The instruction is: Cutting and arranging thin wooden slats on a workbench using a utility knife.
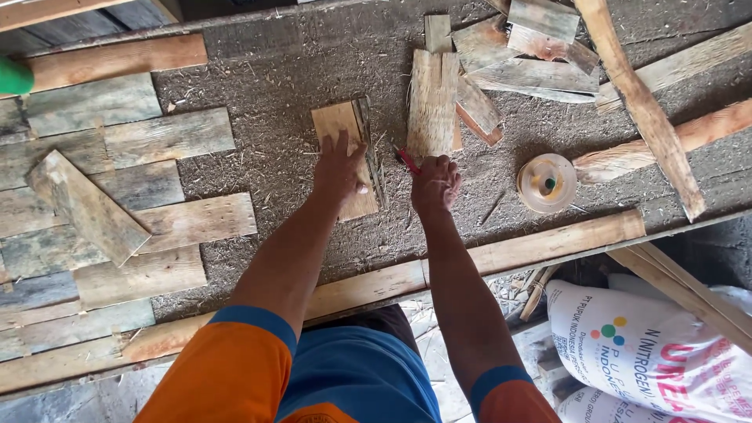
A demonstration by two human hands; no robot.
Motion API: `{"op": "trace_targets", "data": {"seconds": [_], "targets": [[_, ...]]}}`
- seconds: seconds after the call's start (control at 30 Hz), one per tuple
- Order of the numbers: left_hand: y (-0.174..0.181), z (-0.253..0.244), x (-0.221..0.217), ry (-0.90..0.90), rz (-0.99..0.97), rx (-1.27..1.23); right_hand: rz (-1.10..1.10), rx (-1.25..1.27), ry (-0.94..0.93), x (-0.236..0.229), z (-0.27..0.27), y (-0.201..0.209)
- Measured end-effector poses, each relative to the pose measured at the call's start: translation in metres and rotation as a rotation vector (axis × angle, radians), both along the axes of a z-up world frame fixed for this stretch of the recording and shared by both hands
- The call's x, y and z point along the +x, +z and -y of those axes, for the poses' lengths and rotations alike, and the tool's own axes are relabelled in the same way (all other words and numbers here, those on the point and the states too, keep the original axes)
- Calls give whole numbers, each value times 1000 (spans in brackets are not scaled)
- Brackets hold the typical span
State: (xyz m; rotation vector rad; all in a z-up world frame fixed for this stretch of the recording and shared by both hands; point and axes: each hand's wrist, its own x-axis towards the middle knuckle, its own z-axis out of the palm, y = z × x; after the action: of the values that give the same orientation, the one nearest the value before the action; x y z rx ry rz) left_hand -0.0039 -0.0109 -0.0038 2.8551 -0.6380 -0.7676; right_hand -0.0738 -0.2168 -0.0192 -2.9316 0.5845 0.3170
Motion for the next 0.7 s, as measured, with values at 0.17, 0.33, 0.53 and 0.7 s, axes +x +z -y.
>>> {"op": "trace_targets", "data": {"seconds": [0.17, 0.33, 0.53, 0.7], "targets": [[-6, -3, -9, 73, 17, -104, -136, 216, -114, -34, -7, -10], [0, -3, -5, 62, 5, -76, 104, 583, 11, -76, -54, 41], [-10, -3, -3, 6, 29, 19, -72, 340, 85, -107, -67, 0], [12, -3, -2, -10, -18, 28, -294, 351, 66, -99, -80, 36]]}}
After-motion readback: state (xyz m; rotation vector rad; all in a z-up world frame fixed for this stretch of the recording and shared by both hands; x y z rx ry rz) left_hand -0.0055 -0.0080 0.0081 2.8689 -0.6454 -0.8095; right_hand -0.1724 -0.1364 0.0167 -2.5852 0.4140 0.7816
